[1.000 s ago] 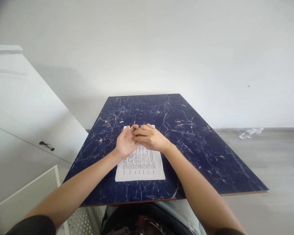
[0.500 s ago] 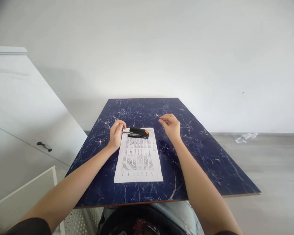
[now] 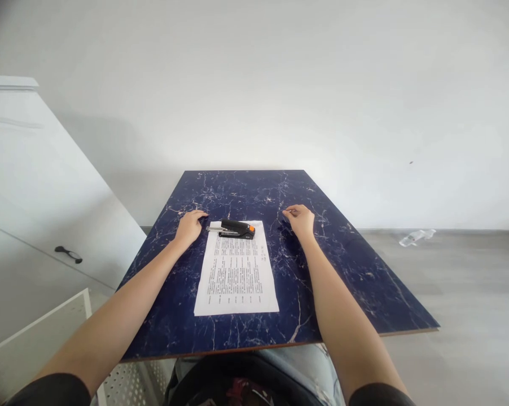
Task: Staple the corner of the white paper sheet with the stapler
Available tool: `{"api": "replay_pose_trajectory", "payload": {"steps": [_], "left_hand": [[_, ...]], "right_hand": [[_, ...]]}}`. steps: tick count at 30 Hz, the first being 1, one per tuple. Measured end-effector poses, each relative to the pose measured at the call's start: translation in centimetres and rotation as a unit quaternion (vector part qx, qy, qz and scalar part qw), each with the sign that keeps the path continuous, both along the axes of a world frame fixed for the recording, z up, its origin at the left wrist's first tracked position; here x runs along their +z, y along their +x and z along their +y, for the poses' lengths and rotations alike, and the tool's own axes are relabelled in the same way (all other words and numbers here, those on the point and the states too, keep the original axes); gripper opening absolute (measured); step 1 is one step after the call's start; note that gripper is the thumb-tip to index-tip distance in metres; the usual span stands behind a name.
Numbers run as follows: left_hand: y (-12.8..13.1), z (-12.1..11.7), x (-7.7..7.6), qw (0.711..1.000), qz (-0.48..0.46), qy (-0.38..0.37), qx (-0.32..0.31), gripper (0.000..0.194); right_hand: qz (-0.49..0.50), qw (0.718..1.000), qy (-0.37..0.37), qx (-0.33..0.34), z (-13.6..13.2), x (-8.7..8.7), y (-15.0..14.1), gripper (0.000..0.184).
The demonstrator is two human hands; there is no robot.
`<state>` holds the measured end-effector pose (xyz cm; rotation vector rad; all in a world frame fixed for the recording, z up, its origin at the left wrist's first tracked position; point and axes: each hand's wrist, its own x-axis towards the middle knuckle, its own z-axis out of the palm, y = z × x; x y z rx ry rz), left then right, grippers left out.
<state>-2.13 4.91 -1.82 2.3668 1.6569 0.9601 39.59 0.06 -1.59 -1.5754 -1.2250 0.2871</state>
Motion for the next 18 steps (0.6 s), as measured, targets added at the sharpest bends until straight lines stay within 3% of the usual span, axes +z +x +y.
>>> {"api": "replay_pose_trajectory", "payload": {"steps": [6,13,18], "left_hand": [[-0.2,-0.4,0.8,0.999,0.015,0.019,0.029,0.026],[-0.1,-0.7,1.1,0.999,-0.023,0.032,0.01,0.025],[0.0,-0.6,1.2,0.997,-0.074,0.028,-0.02,0.026]], "right_hand": [[-0.076,0.996,-0.047,-0.023,0.1,-0.3,0.4,0.019],[-0.207,0.974,-0.085,-0.023,0.0,-0.5,0.5,0.013],[-0.26,0.96,-0.104,-0.016,0.1,-0.7,0.5,0.022]]}}
